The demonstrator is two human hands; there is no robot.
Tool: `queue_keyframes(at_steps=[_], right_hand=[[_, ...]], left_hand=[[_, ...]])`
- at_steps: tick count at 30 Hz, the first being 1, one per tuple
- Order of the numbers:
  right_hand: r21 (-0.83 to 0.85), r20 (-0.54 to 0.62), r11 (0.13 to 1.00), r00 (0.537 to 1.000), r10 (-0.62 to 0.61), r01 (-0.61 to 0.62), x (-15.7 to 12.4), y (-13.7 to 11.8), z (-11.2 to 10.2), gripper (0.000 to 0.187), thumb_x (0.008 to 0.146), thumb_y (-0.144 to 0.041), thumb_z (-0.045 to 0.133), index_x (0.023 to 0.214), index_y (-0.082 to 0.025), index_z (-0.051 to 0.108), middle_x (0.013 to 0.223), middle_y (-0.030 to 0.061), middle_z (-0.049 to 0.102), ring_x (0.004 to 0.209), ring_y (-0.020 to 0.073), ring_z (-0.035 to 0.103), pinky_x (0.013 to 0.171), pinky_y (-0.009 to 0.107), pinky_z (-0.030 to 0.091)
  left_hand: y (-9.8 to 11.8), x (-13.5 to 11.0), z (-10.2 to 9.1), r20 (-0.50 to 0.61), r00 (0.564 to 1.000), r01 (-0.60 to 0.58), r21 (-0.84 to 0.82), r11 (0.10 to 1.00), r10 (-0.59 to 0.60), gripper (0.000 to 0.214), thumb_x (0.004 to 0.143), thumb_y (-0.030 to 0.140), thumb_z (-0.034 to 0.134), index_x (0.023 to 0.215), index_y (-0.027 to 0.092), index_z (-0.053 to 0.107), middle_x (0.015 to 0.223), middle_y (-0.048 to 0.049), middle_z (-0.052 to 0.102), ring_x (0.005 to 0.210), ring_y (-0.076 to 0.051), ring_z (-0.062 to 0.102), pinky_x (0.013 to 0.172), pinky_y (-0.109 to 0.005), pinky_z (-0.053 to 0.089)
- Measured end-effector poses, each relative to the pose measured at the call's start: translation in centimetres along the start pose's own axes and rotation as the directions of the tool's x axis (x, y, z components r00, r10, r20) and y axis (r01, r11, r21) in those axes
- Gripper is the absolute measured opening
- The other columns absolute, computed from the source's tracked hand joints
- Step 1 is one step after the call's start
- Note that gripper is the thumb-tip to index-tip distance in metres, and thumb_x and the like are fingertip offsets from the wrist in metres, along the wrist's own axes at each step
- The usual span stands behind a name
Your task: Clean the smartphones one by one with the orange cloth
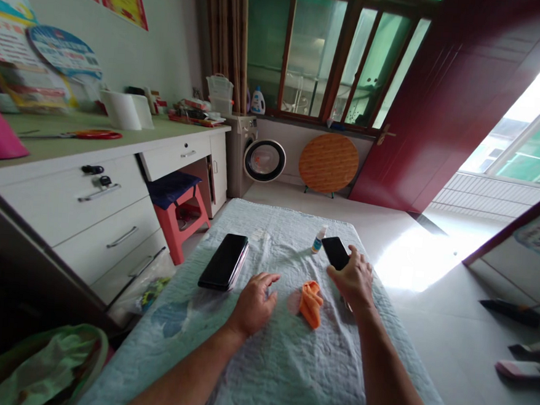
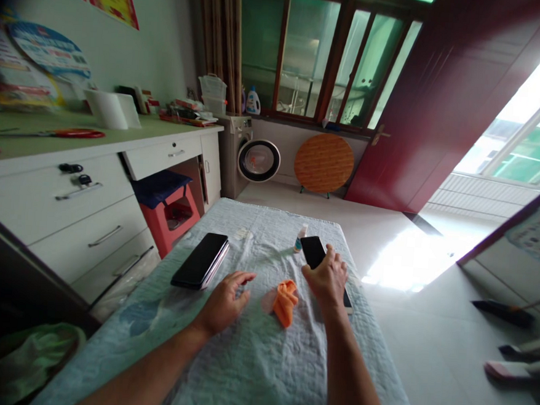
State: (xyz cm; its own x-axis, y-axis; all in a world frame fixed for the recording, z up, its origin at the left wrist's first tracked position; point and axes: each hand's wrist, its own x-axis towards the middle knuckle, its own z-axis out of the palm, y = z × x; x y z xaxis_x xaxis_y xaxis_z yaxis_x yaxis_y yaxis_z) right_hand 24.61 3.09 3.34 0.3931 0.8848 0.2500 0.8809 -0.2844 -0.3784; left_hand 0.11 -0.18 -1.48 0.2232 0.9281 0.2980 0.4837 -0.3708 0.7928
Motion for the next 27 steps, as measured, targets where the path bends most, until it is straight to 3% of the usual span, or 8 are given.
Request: queue_keyframes(at_steps=[7,15,23,27], right_hand=[[-0.147,0.145,0.978,0.974,0.171,-0.150,1.3,3.1,-0.5,0.078,0.074,-0.048,0.055,0.142,-0.014,0.039,0.127,0.0196,0.055,0.118,0.0374,0.051,0.092,0.048,0.041],[-0.257,0.305,0.962,0.937,0.170,-0.090,1.2,3.9,-1.1,0.079,0.072,-0.047,0.055,0.143,-0.017,0.037,0.133,0.0181,0.051,0.123,0.0369,0.047,0.092,0.048,0.042],[-0.303,0.327,0.953,0.936,0.132,-0.028,0.8,4.0,-1.1,0.066,0.073,-0.045,0.058,0.134,-0.020,0.044,0.128,0.0188,0.050,0.119,0.0381,0.049,0.085,0.048,0.044],[-0.314,0.315,0.947,0.934,0.168,-0.065,0.8,3.8,-0.4,0.072,0.073,-0.055,0.058,0.133,-0.019,0.043,0.129,0.0200,0.048,0.121,0.0407,0.046,0.086,0.048,0.044]], left_hand=[[-0.4,0.1,0.1,-0.018,0.997,-0.067,0.207,0.976,0.073,0.039,0.077,0.007,0.053,0.112,0.017,0.067,0.114,-0.0085,0.068,0.110,-0.025,0.060,0.101,-0.041,0.047],[-0.2,0.0,0.1,0.009,0.998,-0.064,0.247,0.967,0.064,0.038,0.077,0.007,0.055,0.111,0.017,0.067,0.114,-0.0086,0.068,0.110,-0.025,0.060,0.101,-0.040,0.046],[-0.4,0.0,0.2,0.025,0.998,-0.061,0.251,0.966,0.057,0.037,0.077,0.008,0.057,0.111,0.017,0.067,0.114,-0.0086,0.068,0.109,-0.026,0.060,0.100,-0.040,0.047],[-0.7,0.0,0.3,0.028,0.998,-0.069,0.247,0.966,0.064,0.037,0.076,0.007,0.059,0.111,0.017,0.067,0.113,-0.0084,0.069,0.108,-0.026,0.061,0.099,-0.042,0.048]])
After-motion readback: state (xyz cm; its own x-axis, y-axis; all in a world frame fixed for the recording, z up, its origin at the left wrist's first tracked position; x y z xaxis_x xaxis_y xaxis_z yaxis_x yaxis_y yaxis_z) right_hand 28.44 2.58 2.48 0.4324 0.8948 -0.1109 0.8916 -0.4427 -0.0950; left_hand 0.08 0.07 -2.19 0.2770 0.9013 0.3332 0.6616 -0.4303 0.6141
